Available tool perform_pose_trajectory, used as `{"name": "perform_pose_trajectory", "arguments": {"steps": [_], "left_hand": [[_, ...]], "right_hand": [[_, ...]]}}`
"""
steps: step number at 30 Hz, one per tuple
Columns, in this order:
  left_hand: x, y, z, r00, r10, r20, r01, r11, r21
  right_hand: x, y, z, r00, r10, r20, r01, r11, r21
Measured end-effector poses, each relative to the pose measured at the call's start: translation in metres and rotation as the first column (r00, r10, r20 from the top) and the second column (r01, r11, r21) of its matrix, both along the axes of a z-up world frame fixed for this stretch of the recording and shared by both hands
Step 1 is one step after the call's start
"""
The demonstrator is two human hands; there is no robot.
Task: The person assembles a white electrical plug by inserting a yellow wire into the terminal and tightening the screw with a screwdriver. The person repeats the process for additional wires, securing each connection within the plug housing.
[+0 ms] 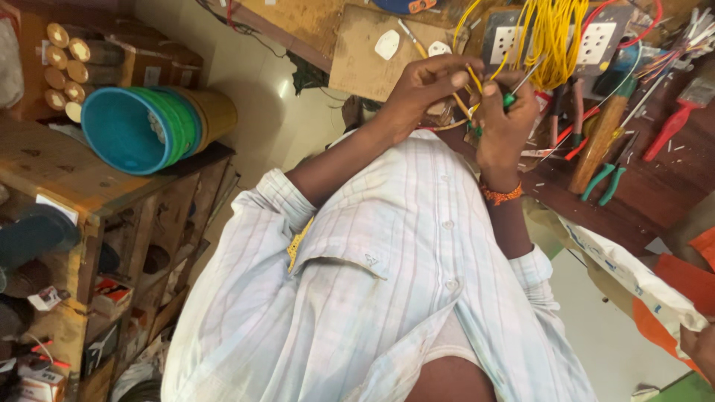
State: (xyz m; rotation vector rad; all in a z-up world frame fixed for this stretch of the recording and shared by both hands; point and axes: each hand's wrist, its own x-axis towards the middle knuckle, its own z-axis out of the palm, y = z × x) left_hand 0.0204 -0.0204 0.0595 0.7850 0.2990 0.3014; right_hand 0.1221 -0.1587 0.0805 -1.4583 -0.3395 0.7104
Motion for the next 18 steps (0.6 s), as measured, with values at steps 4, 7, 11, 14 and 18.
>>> {"name": "perform_pose_trajectory", "arguments": {"steps": [4,7,11,14,18], "left_hand": [[-0.005,0.003,-0.002,0.996,-0.07,0.057,0.084,0.951,-0.298],[-0.004,0.004,-0.013,0.998,-0.067,-0.018,0.059,0.958,-0.282],[-0.002,0.001,-0.025,0.999,0.025,-0.045,-0.03,0.993,-0.111],[-0.001,-0.003,-0.02,0.994,0.107,0.016,-0.106,0.994,-0.038],[0.002,-0.002,-0.001,0.992,0.12,-0.039,-0.123,0.985,-0.117]], "right_hand": [[0.003,-0.004,-0.008,0.999,0.007,-0.048,-0.005,0.999,0.034],[0.004,-0.003,-0.012,0.998,0.021,-0.053,-0.021,1.0,0.002],[0.002,-0.001,-0.01,0.998,0.051,-0.046,-0.053,0.998,-0.037],[0.0,0.001,-0.007,0.997,0.077,-0.028,-0.078,0.996,-0.042],[0.0,0.005,-0.005,0.997,0.082,0.013,-0.081,0.995,-0.054]]}}
